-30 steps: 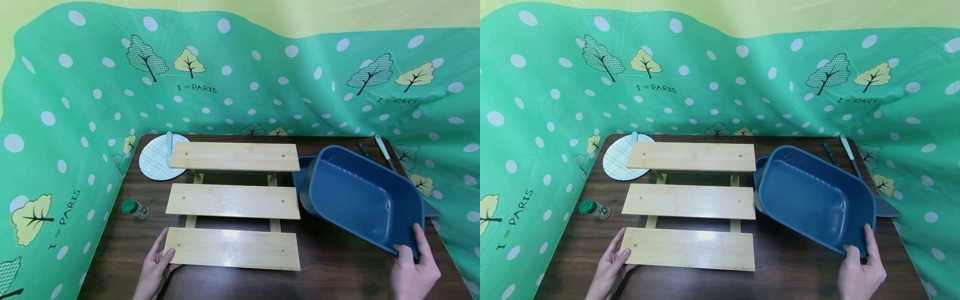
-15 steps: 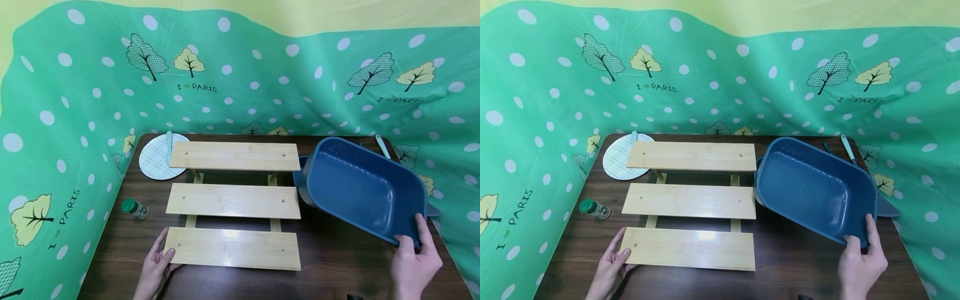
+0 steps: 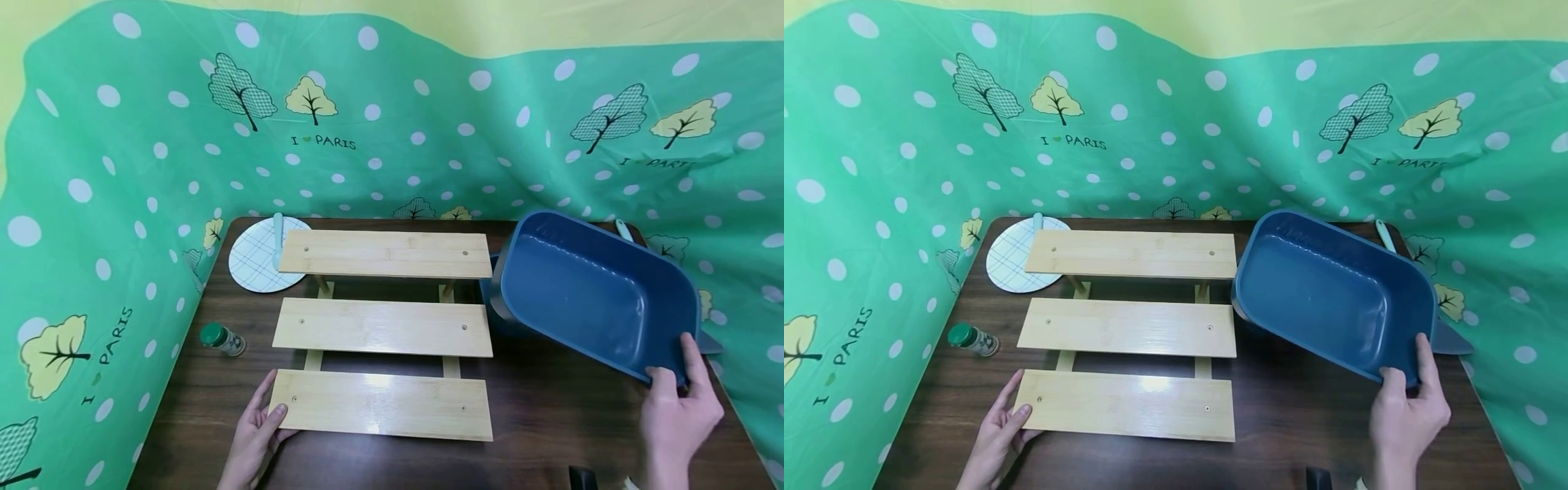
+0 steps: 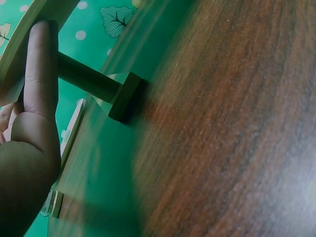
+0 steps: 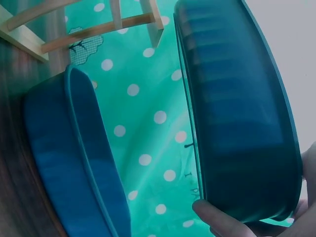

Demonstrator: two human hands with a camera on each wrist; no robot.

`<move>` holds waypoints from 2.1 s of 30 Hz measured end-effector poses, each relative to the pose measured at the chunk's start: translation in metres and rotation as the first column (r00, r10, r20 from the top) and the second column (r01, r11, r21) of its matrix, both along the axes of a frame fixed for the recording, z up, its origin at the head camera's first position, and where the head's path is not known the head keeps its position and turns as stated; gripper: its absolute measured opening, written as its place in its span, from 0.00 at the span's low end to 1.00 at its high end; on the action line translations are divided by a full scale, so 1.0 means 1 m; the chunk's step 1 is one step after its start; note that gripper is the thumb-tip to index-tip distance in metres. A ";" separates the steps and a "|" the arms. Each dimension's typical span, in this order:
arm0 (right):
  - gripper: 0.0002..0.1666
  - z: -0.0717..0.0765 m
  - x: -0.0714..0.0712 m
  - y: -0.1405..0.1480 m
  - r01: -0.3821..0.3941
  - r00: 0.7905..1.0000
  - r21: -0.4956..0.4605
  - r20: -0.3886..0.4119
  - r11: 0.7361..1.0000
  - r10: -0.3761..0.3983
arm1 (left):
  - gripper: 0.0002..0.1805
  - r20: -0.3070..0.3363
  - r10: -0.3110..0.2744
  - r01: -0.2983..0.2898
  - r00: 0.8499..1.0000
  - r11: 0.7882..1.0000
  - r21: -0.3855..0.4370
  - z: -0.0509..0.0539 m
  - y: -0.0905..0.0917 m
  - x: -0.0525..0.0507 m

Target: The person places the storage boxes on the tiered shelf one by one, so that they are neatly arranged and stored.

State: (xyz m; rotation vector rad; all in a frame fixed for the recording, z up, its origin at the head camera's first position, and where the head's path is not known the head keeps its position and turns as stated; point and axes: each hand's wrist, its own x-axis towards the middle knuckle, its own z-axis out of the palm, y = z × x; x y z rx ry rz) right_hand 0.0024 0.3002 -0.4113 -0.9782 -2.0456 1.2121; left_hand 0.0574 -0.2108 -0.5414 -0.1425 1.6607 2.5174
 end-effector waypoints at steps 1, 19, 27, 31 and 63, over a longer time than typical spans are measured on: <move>0.36 0.000 -0.001 0.000 0.000 1.000 0.006 -0.007 1.000 0.000 | 0.32 0.000 0.002 -0.002 1.000 1.000 0.001 0.000 0.000 0.000; 0.34 0.009 -0.019 -0.003 -0.038 0.997 0.079 -0.061 0.996 0.043 | 0.32 -0.027 -0.006 0.008 1.000 0.999 0.040 -0.001 0.000 -0.001; 0.33 0.010 -0.024 -0.006 -0.068 0.993 0.059 -0.088 0.996 0.073 | 0.33 -0.024 -0.009 0.010 1.000 0.999 0.044 -0.003 0.001 0.000; 0.34 0.011 -0.026 -0.007 -0.080 0.993 0.060 -0.085 0.995 0.085 | 0.33 -0.051 -0.018 0.022 0.999 0.997 0.069 -0.003 0.000 0.000; 0.33 0.021 -0.055 -0.038 -0.253 0.951 0.082 -0.164 0.964 0.264 | 0.34 -0.128 -0.033 0.052 0.991 0.988 0.147 -0.007 -0.002 -0.001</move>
